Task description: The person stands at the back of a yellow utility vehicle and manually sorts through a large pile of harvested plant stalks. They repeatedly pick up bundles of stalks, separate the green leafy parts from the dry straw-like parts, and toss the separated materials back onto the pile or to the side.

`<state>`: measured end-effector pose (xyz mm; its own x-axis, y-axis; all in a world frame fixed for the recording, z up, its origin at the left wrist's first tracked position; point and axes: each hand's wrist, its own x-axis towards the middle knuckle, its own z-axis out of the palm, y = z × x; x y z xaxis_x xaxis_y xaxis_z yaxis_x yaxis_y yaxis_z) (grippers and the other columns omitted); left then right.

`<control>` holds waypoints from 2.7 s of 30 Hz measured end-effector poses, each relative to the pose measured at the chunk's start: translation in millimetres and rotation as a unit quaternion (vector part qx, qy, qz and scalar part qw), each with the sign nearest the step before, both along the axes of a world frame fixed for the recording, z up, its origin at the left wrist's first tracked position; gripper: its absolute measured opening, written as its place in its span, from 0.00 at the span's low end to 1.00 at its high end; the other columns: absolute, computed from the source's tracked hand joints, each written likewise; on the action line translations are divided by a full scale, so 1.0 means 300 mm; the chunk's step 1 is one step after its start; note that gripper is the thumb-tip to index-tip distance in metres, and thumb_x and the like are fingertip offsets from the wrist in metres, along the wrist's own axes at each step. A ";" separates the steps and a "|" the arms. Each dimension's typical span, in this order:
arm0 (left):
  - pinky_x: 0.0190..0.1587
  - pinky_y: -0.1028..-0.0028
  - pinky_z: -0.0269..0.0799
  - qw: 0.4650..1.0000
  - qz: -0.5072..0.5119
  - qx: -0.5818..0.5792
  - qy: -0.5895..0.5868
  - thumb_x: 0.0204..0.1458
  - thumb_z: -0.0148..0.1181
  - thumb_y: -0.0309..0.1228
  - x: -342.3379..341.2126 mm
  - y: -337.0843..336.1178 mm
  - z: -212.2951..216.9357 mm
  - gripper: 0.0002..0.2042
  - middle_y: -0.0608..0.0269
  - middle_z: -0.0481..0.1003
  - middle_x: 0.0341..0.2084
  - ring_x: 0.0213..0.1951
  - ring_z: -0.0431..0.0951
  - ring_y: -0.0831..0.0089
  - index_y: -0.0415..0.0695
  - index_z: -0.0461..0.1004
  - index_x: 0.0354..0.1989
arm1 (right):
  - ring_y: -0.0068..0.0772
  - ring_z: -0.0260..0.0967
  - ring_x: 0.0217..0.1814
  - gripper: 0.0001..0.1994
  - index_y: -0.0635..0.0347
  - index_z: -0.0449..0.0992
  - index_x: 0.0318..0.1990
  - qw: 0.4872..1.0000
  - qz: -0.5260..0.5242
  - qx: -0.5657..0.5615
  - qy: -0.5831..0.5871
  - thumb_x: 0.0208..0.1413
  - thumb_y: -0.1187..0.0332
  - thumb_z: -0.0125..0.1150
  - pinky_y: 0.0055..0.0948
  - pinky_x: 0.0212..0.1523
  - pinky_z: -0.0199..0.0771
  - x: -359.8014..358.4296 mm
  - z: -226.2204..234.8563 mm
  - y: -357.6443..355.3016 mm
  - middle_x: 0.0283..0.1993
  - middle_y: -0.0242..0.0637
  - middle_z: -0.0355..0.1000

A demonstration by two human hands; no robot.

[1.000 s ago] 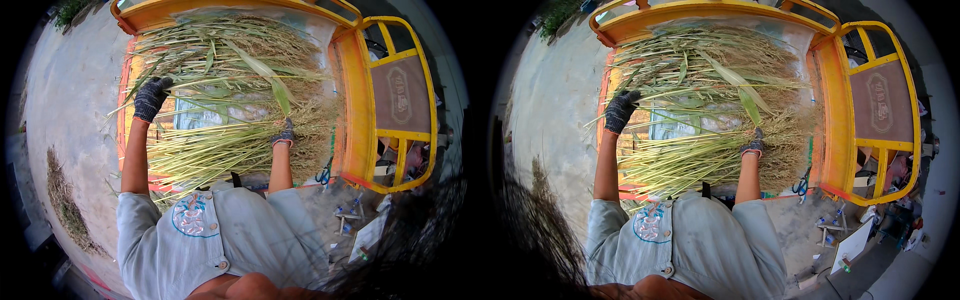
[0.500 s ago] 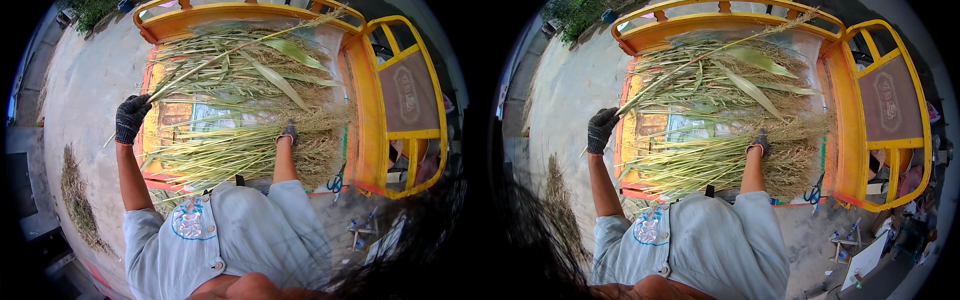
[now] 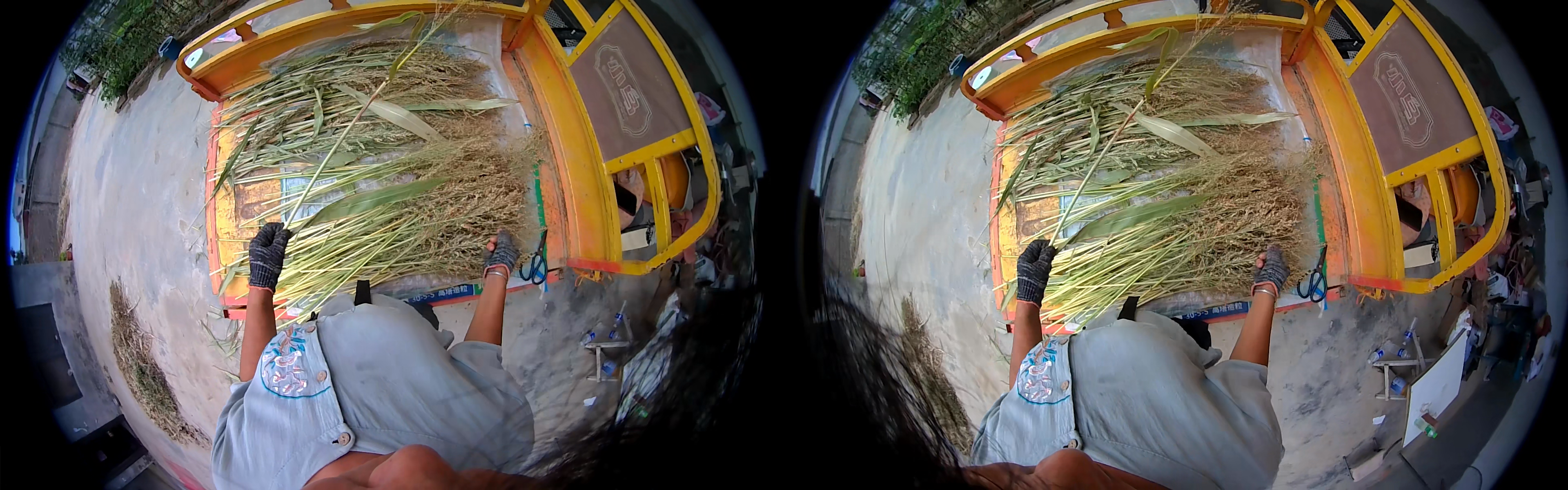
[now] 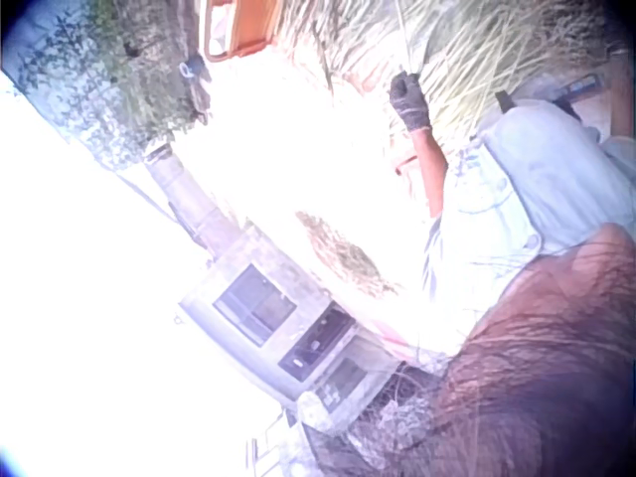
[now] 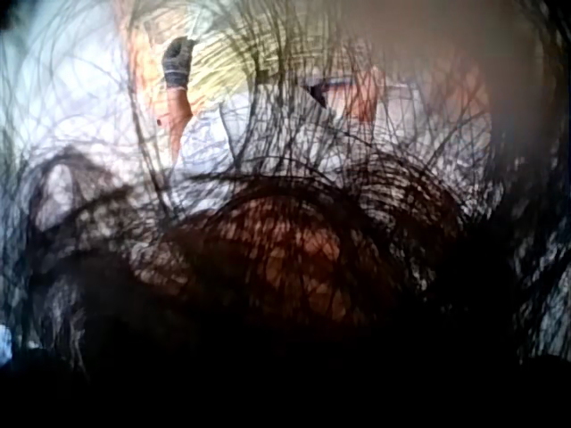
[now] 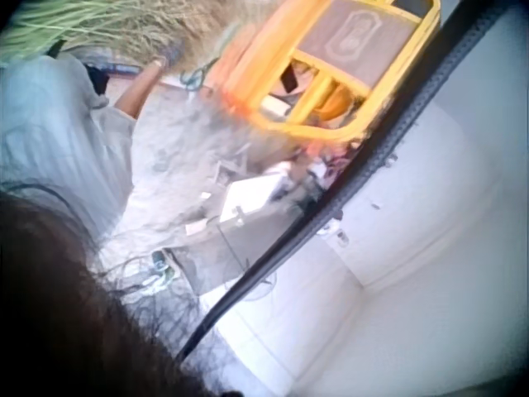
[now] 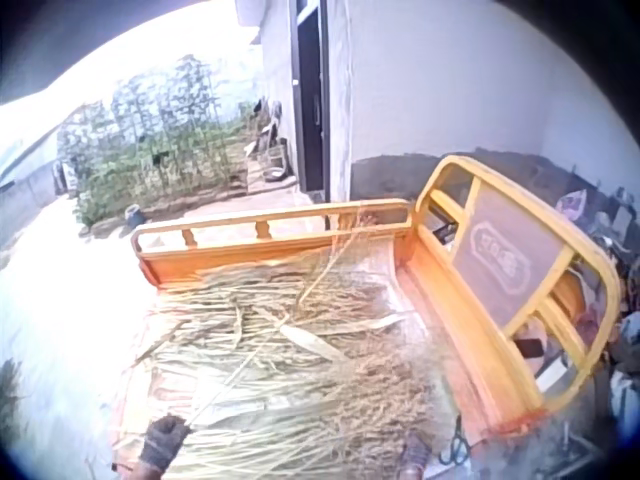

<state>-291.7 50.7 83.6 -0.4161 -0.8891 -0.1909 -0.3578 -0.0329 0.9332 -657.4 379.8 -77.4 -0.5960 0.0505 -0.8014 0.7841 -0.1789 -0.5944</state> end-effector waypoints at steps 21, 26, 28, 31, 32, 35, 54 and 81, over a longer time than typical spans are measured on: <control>0.26 0.81 0.66 0.985 0.011 0.143 -0.092 0.44 0.57 0.23 -0.016 0.178 0.238 0.12 0.69 0.72 0.23 0.22 0.68 0.82 0.38 0.72 0.39 | 0.44 0.70 0.41 0.16 0.57 0.69 0.45 0.683 0.343 0.644 0.042 0.51 0.60 0.53 0.34 0.38 0.73 -0.176 -0.309 0.463 0.44 0.43 0.70; 0.27 0.81 0.68 0.970 -0.073 0.224 -0.066 0.50 0.53 0.27 -0.113 0.203 0.234 0.13 0.70 0.70 0.23 0.22 0.68 0.83 0.38 0.70 0.45 | 0.42 0.68 0.44 0.22 0.55 0.64 0.50 0.682 0.295 0.667 0.059 0.46 0.61 0.57 0.35 0.37 0.70 -0.149 -0.288 0.480 0.49 0.45 0.66; 0.24 0.81 0.67 0.962 -0.110 0.232 -0.093 0.50 0.52 0.28 -0.131 0.231 0.252 0.15 0.70 0.69 0.22 0.21 0.67 0.83 0.39 0.68 0.47 | 0.43 0.68 0.44 0.23 0.56 0.62 0.51 0.739 0.329 0.586 0.037 0.47 0.62 0.56 0.37 0.39 0.70 -0.157 -0.163 0.462 0.49 0.45 0.66; 0.18 0.84 0.62 0.962 -0.105 0.200 -0.153 0.49 0.55 0.30 -0.144 0.254 0.236 0.14 0.73 0.70 0.20 0.18 0.65 0.85 0.41 0.70 0.44 | 0.43 0.69 0.42 0.24 0.56 0.60 0.53 0.803 0.303 0.511 -0.047 0.48 0.62 0.56 0.38 0.42 0.69 -0.197 -0.133 0.418 0.49 0.44 0.67; 0.17 0.84 0.61 0.960 -0.126 0.178 -0.176 0.48 0.57 0.29 -0.171 0.228 0.212 0.13 0.74 0.70 0.19 0.17 0.64 0.86 0.42 0.71 0.42 | 0.43 0.69 0.42 0.25 0.56 0.59 0.54 0.822 0.266 0.495 -0.090 0.48 0.62 0.56 0.38 0.43 0.68 -0.200 -0.148 0.448 0.48 0.44 0.67; 0.15 0.84 0.59 0.967 -0.080 0.115 -0.211 0.44 0.61 0.26 -0.199 0.259 0.178 0.10 0.74 0.69 0.17 0.15 0.63 0.87 0.42 0.73 0.36 | 0.44 0.70 0.39 0.23 0.60 0.61 0.52 0.898 0.151 0.411 0.041 0.49 0.63 0.56 0.39 0.39 0.70 -0.202 -0.298 0.561 0.47 0.45 0.68; 0.26 0.68 0.67 0.949 -0.147 -0.112 -0.257 0.36 0.64 0.36 -0.198 0.304 -0.063 0.10 0.55 0.73 0.18 0.22 0.73 0.63 0.42 0.74 0.22 | 0.53 0.66 0.39 0.26 0.62 0.64 0.41 0.621 0.708 -0.093 0.323 0.40 0.53 0.63 0.41 0.38 0.66 0.644 0.104 -0.312 0.36 0.51 0.68; 0.32 0.64 0.67 0.945 -0.202 -0.130 -0.223 0.40 0.59 0.39 0.049 0.275 -0.161 0.12 0.49 0.73 0.23 0.29 0.73 0.55 0.41 0.76 0.25 | 0.48 0.67 0.44 0.27 0.60 0.66 0.45 0.530 0.764 -0.052 0.364 0.42 0.50 0.59 0.37 0.44 0.66 0.816 0.209 -0.446 0.40 0.49 0.70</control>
